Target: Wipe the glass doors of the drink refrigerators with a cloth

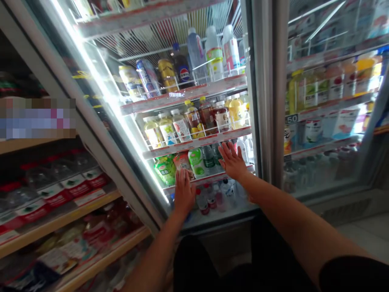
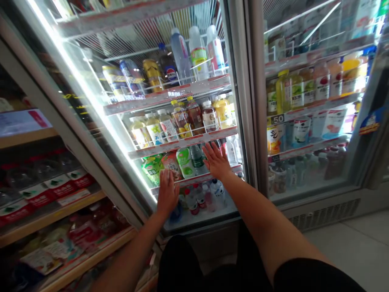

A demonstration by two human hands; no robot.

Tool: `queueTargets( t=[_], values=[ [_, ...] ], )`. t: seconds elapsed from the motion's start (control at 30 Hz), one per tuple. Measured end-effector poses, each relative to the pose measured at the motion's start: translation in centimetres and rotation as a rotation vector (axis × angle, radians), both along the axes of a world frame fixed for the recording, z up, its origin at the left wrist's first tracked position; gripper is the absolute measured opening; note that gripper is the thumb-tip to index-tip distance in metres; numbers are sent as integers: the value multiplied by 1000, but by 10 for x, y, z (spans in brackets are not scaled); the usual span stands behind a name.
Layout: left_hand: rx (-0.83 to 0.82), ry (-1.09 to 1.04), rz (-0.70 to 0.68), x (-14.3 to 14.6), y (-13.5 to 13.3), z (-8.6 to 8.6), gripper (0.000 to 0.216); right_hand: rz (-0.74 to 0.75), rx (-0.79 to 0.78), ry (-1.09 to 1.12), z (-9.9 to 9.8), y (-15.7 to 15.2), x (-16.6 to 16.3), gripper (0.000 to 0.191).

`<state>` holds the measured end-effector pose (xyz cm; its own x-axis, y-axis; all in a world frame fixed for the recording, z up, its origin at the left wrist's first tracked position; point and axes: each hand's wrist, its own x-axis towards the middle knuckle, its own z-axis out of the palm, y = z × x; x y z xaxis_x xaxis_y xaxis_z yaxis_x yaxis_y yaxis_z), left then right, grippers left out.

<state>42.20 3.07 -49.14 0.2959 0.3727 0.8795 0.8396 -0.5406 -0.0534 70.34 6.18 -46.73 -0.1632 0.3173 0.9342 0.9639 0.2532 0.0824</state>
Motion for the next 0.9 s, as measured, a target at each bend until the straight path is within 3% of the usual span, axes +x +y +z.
queueTargets(
  t=[0.07,0.27,0.5,0.67,0.73,0.9],
  values=[
    [19,22,-13,7,1,7,71,5,1,-11,0,0,1,69],
    [109,-100,-18,20,14,69,63,6,10,-13,0,1,2,73],
    [52,70,-95,35,13,59,60,27,-38,-14,2,-1,2,74],
    [112,-23,-65,50,21,100,57,27,-52,-20,3,-2,4,73],
    [118,-33,-56,61,20,107,57,27,-53,-19,3,-3,4,73],
    [71,173,-137,80,15,84,60,28,-61,-30,5,-6,4,69]
  ],
)
